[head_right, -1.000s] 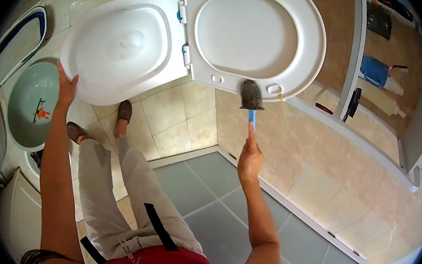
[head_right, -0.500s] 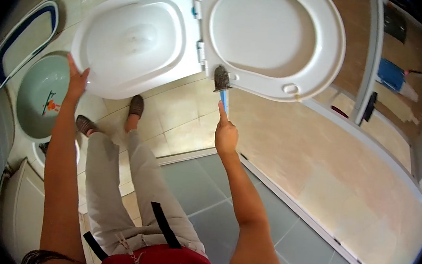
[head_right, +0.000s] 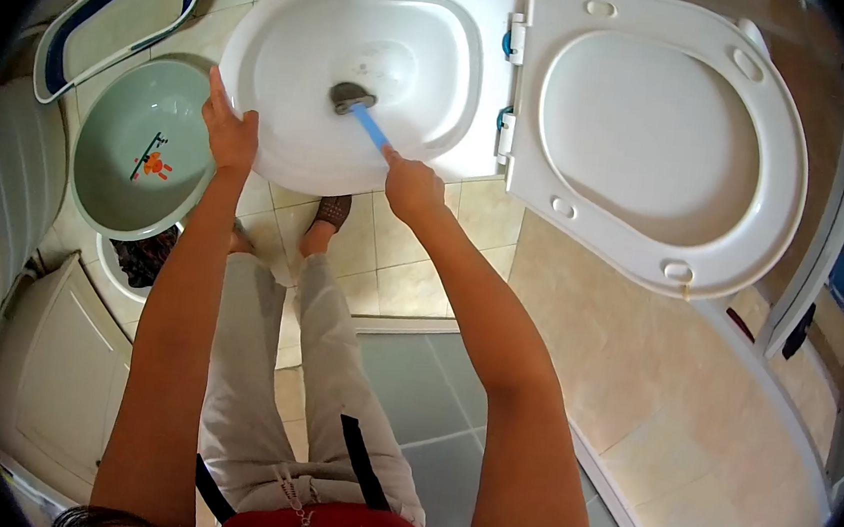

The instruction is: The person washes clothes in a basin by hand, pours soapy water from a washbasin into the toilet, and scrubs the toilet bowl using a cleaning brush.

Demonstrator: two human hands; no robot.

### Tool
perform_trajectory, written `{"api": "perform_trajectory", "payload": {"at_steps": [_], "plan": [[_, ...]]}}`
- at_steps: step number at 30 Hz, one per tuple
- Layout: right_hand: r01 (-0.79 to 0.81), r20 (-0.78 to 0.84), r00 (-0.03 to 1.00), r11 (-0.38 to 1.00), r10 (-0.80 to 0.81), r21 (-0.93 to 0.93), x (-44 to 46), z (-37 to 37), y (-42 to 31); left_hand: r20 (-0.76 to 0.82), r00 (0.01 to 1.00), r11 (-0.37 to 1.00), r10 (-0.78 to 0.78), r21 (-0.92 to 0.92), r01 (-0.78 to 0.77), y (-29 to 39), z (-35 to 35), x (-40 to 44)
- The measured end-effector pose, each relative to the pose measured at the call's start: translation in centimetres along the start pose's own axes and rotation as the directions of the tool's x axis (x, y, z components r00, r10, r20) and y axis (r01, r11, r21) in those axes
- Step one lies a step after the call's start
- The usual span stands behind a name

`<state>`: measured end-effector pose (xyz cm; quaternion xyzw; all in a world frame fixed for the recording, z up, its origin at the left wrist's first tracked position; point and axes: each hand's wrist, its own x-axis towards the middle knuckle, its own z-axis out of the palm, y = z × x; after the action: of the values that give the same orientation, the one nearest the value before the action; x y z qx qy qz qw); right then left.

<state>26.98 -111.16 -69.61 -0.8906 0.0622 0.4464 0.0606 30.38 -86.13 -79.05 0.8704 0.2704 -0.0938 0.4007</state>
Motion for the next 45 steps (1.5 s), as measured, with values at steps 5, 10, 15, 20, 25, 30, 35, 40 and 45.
{"api": "perform_trajectory", "payload": {"at_steps": [5,10,15,20,25,30,35,40,45], "plan": [[-0.017,-0.048,0.999,1.000,0.017,-0.003,6.9,2.0,0.6,-0.183,0.981,0.998,0.060,0.017,-0.057,-0.1,1.3,0.0],[-0.349,0.087,0.925,0.740,0.369,0.575,13.3,1.7,-2.1,-0.222,0.973,0.998,0.067,0.031,-0.061,-0.2,1.6,0.1],[0.006,-0.321,0.937,0.913,0.138,0.409,14.4,12.9,-1.5,-0.249,0.964,0.996,0.091,0.047,-0.082,0.1,1.4,0.1],[-0.058,0.075,0.997,0.499,-0.013,0.864,2.6,8.3,-8.3,-0.286,0.951,0.993,0.114,0.030,-0.110,0.2,1.4,0.1],[-0.336,0.329,0.940,0.080,0.089,0.938,4.2,1.7,-11.4,-0.298,0.947,0.992,0.116,0.072,-0.099,0.0,1.5,0.0],[-0.507,0.562,0.814,-0.295,0.147,0.810,17.8,2.8,-2.5,-0.276,0.954,0.993,0.120,0.038,-0.114,0.0,1.3,0.0],[-0.453,0.468,0.861,-0.117,0.198,0.884,15.7,3.4,-2.5,-0.292,0.949,0.993,0.116,0.044,-0.108,-0.2,1.4,0.0],[-0.389,0.414,0.910,0.426,0.037,0.817,3.5,4.1,-6.5,-0.311,0.944,0.994,0.106,0.040,-0.098,-0.9,1.9,0.2],[-0.389,0.444,0.896,0.465,-0.011,0.795,-0.1,-0.2,-9.7,-0.320,0.941,0.994,0.110,0.036,-0.103,-0.7,1.7,0.1]]}}
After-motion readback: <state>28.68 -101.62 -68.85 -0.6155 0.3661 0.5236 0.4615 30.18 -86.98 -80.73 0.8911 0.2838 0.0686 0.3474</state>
